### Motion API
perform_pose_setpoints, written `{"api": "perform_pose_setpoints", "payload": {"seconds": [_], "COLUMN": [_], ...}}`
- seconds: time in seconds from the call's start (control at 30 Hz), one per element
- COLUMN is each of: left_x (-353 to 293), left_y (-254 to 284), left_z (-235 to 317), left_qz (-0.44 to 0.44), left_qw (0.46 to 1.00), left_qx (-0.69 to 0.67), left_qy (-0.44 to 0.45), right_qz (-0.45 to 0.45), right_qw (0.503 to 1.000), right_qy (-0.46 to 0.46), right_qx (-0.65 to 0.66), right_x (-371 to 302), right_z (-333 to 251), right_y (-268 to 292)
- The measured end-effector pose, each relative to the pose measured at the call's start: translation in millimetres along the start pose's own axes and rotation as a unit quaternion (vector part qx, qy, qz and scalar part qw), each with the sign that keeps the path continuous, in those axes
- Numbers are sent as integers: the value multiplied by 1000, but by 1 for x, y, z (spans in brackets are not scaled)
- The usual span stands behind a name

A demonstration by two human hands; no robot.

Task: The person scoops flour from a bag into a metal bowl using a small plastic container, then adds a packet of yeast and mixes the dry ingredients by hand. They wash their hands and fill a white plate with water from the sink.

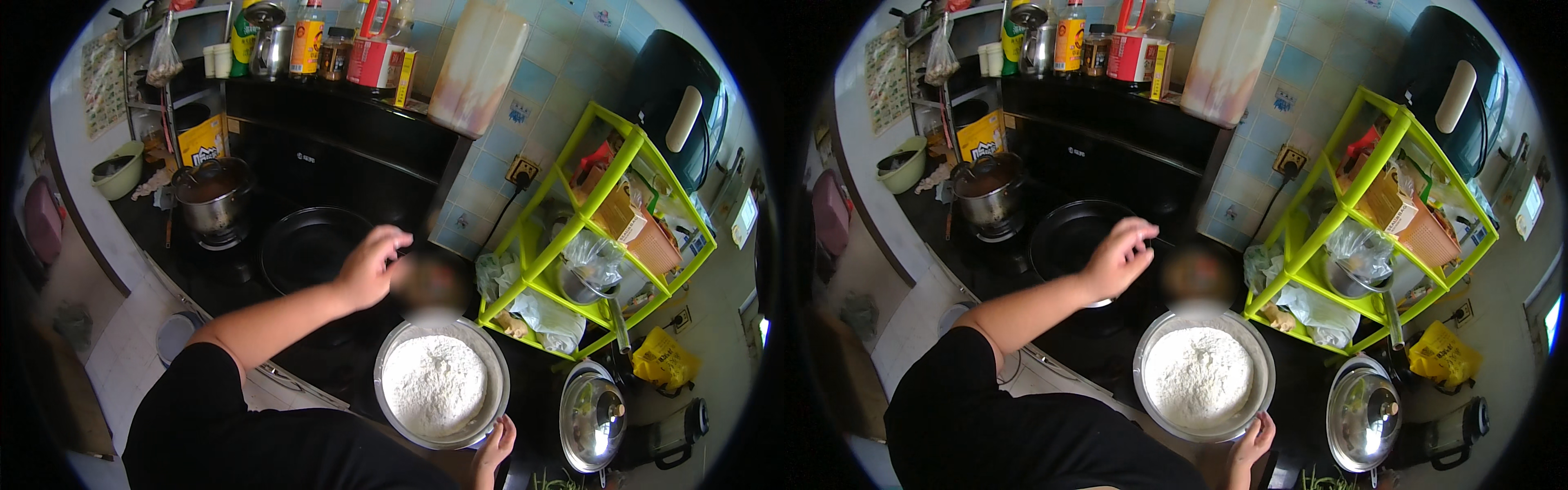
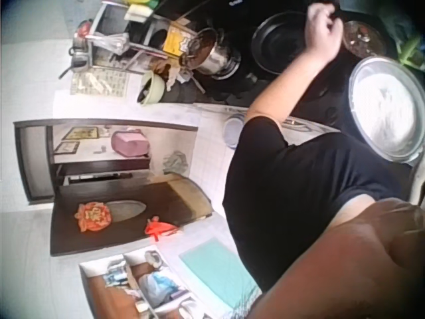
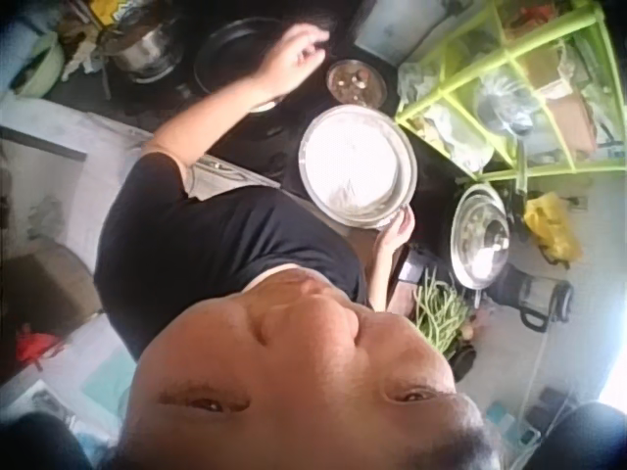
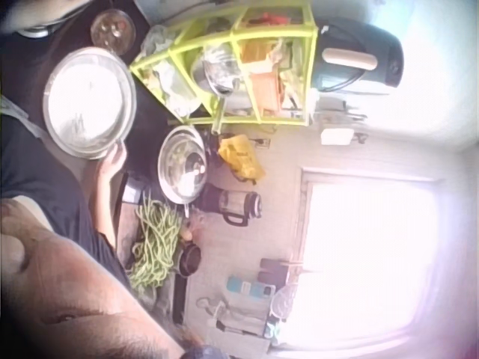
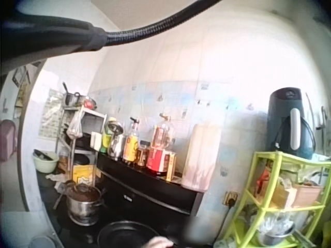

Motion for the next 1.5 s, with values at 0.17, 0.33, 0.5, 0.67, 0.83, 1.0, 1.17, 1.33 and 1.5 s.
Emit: {"api": "perform_pose_setpoints", "payload": {"seconds": [0.17,0.33,0.5,0.67,0.83,1.0,1.17,1.33,1.5], "left_x": [49,73,118,168,230,258,295,313,309], "left_y": [40,75,111,134,146,145,131,129,136], "left_z": [2,-10,-23,-18,-40,-37,-55,-73,-57], "left_qz": [78,89,61,119,75,30,3,-19,-73], "left_qw": [996,992,988,965,941,904,895,878,877], "left_qx": [46,21,36,207,289,368,350,317,325], "left_qy": [19,90,139,110,158,214,278,359,346], "right_qz": [-220,-382,-420,-467,-441,-403,-282,-202,-215], "right_qw": [974,919,887,859,885,884,878,890,898], "right_qy": [41,98,186,210,138,226,359,318,233], "right_qx": [35,7,41,-10,55,-66,-144,-258,-307], "right_x": [14,25,40,58,93,141,188,232,266], "right_z": [-27,-72,-129,-175,-229,-313,-366,-403,-406], "right_y": [-60,-102,-139,-170,-234,-312,-375,-431,-480]}}
Point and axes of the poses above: each hand's wrist, its own x-axis towards the middle knuckle, its own y-axis out of the back of the hand, z = x × y, the point moved 4 cm from there along x, towards the middle knuckle, and after that the axes turned 13 degrees about y, right-handed, at the moved point
